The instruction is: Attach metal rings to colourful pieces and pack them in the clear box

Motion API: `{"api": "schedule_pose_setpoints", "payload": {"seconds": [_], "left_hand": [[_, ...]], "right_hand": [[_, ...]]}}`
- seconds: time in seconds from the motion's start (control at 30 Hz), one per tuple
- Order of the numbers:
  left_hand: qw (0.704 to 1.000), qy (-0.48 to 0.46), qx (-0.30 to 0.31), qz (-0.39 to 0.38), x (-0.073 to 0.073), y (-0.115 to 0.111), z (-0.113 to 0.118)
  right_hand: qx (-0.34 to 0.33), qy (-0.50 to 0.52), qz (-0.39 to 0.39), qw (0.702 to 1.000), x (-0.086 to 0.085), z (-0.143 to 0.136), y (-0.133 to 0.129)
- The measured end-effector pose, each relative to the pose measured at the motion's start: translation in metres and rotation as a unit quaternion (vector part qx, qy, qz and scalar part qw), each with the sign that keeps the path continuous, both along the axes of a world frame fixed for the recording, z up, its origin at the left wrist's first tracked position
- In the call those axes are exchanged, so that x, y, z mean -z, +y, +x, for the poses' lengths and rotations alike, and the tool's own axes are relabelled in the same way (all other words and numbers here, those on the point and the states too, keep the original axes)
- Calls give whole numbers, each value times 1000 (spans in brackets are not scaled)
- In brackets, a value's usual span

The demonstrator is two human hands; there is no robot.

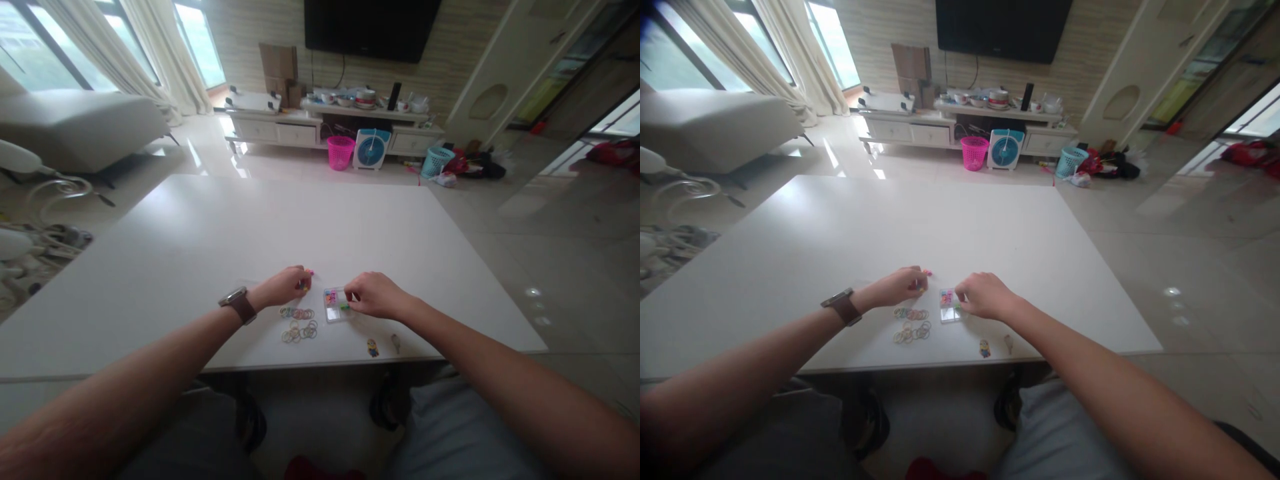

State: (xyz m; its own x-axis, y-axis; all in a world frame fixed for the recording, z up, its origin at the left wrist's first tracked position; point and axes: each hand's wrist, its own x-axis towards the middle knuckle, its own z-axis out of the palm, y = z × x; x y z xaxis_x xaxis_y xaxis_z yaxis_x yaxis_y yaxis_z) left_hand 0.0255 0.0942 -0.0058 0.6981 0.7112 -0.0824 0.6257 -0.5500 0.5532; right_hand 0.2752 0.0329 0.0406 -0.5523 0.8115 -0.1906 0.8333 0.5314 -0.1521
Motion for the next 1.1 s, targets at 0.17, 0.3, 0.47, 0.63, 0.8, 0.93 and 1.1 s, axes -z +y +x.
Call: {"api": "schedule_pose_setpoints", "payload": {"seconds": [0.17, 0.3, 0.47, 0.63, 0.8, 0.93, 1.1], "left_hand": [[1000, 8, 15, -2, 2, 7, 4], [999, -19, 24, -39, -9, 4, 6], [980, -106, 51, -159, -29, -15, 15], [966, -149, 55, -207, -39, -25, 20], [955, -164, 34, -244, -37, -24, 14], [958, -152, 38, -239, -35, -24, 9], [952, -142, 20, -270, -34, -28, 10]], "right_hand": [[22, 5, -3, 1000, 2, 7, 1], [29, 64, 7, 997, 3, 7, 1], [-17, 208, 12, 978, 1, 0, -1], [-92, 285, 23, 954, 2, -8, -1], [-129, 294, 28, 947, 4, -17, 1], [-129, 286, 26, 949, 7, -25, 1], [-138, 261, 24, 955, 11, -28, -1]]}}
